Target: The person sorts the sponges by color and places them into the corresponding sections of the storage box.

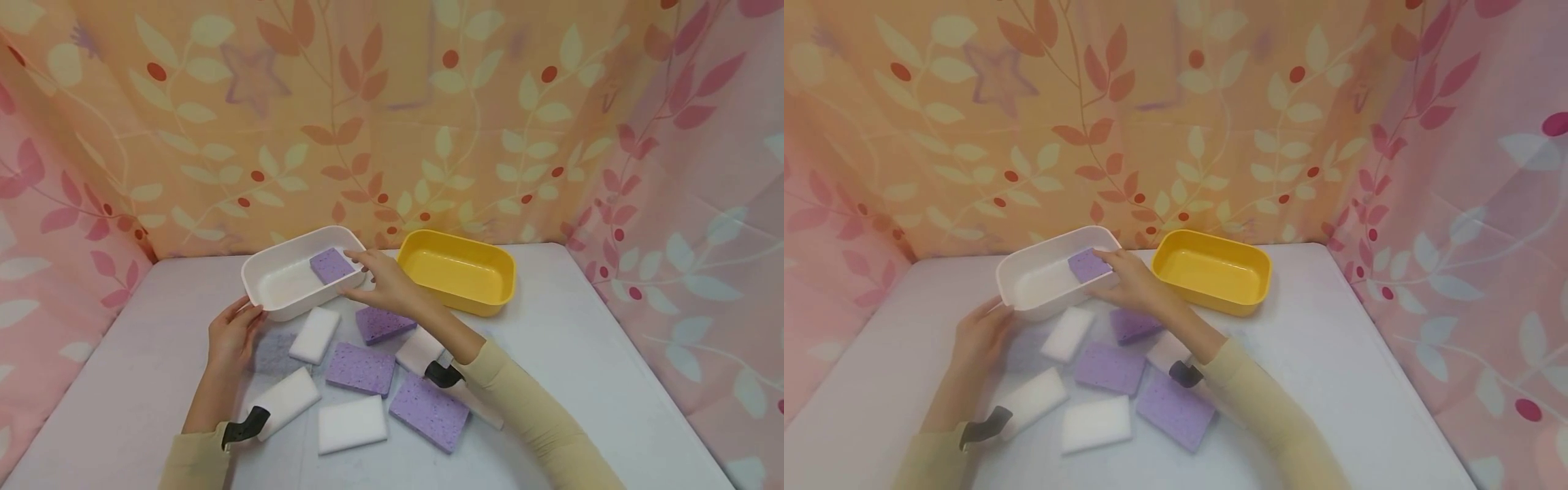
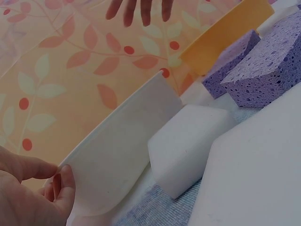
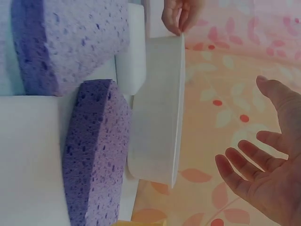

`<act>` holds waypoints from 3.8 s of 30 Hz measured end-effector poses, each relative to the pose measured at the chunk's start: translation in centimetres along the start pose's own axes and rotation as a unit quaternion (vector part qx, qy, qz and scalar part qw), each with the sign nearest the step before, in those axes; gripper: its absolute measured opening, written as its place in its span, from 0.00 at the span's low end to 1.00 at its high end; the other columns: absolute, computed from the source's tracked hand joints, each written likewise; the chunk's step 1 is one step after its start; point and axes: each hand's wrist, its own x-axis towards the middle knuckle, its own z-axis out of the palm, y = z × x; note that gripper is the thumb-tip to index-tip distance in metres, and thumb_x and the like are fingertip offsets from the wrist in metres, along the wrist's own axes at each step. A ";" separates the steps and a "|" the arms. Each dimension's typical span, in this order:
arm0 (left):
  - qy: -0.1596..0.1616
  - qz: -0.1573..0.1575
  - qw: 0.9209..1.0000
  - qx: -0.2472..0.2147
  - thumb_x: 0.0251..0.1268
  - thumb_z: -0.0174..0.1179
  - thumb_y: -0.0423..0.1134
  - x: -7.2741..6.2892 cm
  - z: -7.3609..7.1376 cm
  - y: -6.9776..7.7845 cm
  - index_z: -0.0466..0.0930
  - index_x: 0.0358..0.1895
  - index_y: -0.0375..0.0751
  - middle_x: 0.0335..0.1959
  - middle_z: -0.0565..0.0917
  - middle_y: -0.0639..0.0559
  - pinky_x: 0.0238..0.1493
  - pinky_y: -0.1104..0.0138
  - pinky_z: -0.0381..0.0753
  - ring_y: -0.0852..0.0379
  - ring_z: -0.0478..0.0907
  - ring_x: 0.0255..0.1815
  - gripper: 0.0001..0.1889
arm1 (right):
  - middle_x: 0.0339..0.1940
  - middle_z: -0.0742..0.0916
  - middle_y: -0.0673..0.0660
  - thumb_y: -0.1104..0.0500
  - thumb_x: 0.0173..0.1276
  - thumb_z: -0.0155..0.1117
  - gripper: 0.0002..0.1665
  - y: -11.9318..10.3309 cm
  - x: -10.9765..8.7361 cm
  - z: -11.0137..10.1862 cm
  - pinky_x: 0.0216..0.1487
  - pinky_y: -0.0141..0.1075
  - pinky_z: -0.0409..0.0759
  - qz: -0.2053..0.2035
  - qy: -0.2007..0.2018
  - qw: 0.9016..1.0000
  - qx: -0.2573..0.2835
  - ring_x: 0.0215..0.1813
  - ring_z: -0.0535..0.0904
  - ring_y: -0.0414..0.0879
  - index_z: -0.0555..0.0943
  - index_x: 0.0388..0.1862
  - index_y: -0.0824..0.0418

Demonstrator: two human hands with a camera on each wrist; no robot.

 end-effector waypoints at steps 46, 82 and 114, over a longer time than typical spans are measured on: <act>0.000 -0.004 1.000 -0.009 0.74 0.58 0.21 -0.1 -0.1 -0.1 0.65 0.75 0.31 0.32 0.84 0.55 0.41 0.76 0.87 0.65 0.87 0.30 0.28 | 0.61 0.86 0.63 0.55 0.67 0.79 0.40 1.6 -14.8 0.1 0.47 0.38 0.88 0.007 -0.047 0.997 0.063 0.50 0.84 0.54 0.75 0.74 0.65; 0.009 -0.008 1.000 0.003 0.75 0.58 0.22 0.0 -0.1 -0.1 0.64 0.76 0.31 0.33 0.83 0.56 0.42 0.76 0.87 0.65 0.87 0.30 0.29 | 0.54 0.79 0.46 0.44 0.54 0.87 0.40 1.8 -17.6 1.3 0.60 0.38 0.80 0.100 -0.154 0.983 0.018 0.54 0.75 0.40 0.83 0.63 0.58; -0.003 0.006 1.000 0.018 0.74 0.57 0.21 -0.2 0.1 0.1 0.61 0.79 0.28 0.33 0.84 0.56 0.42 0.78 0.86 0.66 0.86 0.30 0.32 | 0.57 0.79 0.50 0.44 0.52 0.88 0.52 -0.4 -16.7 0.1 0.60 0.38 0.82 0.088 -0.156 0.984 -0.009 0.55 0.76 0.42 0.76 0.71 0.63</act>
